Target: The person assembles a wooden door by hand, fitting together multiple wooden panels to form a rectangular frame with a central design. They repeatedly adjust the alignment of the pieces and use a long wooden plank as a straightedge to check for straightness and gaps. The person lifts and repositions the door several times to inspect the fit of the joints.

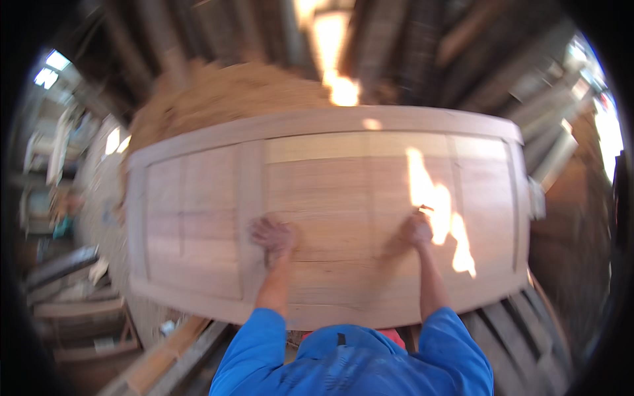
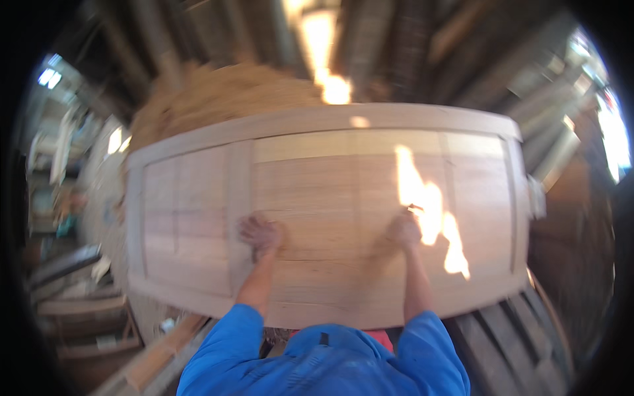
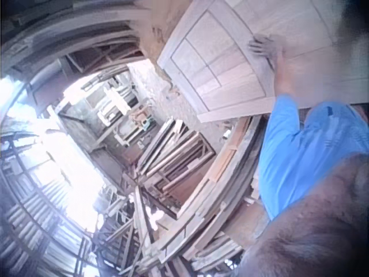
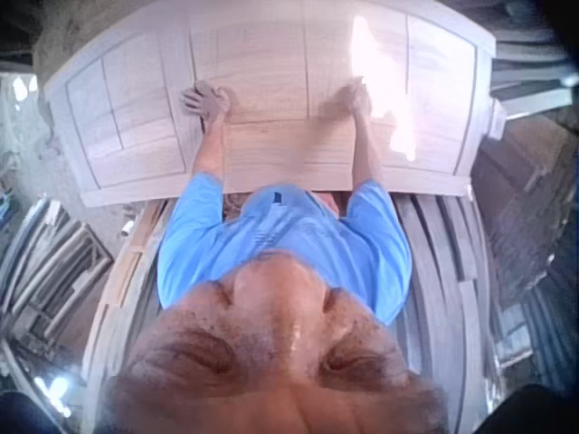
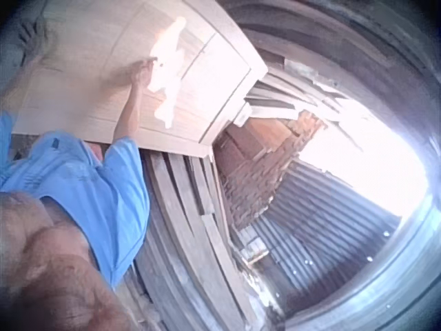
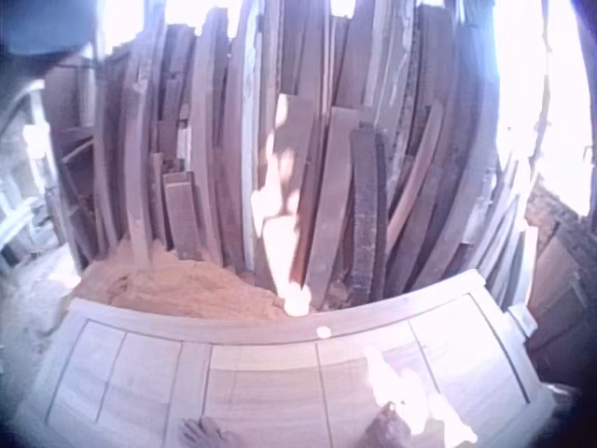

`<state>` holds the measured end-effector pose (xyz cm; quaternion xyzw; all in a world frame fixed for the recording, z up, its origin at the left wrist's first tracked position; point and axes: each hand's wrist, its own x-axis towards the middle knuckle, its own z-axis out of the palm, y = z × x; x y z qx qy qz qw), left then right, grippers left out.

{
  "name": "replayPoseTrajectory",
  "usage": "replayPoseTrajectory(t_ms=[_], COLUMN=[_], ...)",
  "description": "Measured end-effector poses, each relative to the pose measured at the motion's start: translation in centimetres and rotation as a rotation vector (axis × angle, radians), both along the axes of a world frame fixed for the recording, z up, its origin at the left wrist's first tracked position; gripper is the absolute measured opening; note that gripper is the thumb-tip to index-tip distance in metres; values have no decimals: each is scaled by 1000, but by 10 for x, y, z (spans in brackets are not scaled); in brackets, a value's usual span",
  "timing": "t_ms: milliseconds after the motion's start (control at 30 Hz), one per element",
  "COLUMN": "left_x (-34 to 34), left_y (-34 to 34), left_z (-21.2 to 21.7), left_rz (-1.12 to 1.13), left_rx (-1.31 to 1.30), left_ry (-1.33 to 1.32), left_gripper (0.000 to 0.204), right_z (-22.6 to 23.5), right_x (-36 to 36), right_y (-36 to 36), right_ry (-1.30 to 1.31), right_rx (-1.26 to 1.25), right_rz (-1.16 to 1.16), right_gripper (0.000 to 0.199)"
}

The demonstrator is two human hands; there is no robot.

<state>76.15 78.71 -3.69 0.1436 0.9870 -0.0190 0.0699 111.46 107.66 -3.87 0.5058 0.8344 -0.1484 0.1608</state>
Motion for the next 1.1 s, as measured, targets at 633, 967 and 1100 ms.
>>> replayPoseTrajectory(t_ms=[633,967,1100], left_x=[65,118,137], left_y=[-48,-53,-38], left_z=[68,49,54], left_rz=[-424,-389,-295], left_rx=[-105,-81,-85], left_ry=[-310,-300,-328], left_gripper=[89,90,86], right_z=[80,103,100], right_x=[105,115,136], right_y=[-211,-180,-161], right_ry=[72,62,58], right_rx=[-223,-390,-405], right_rz=[-591,-387,-212], right_gripper=[74,75,71])
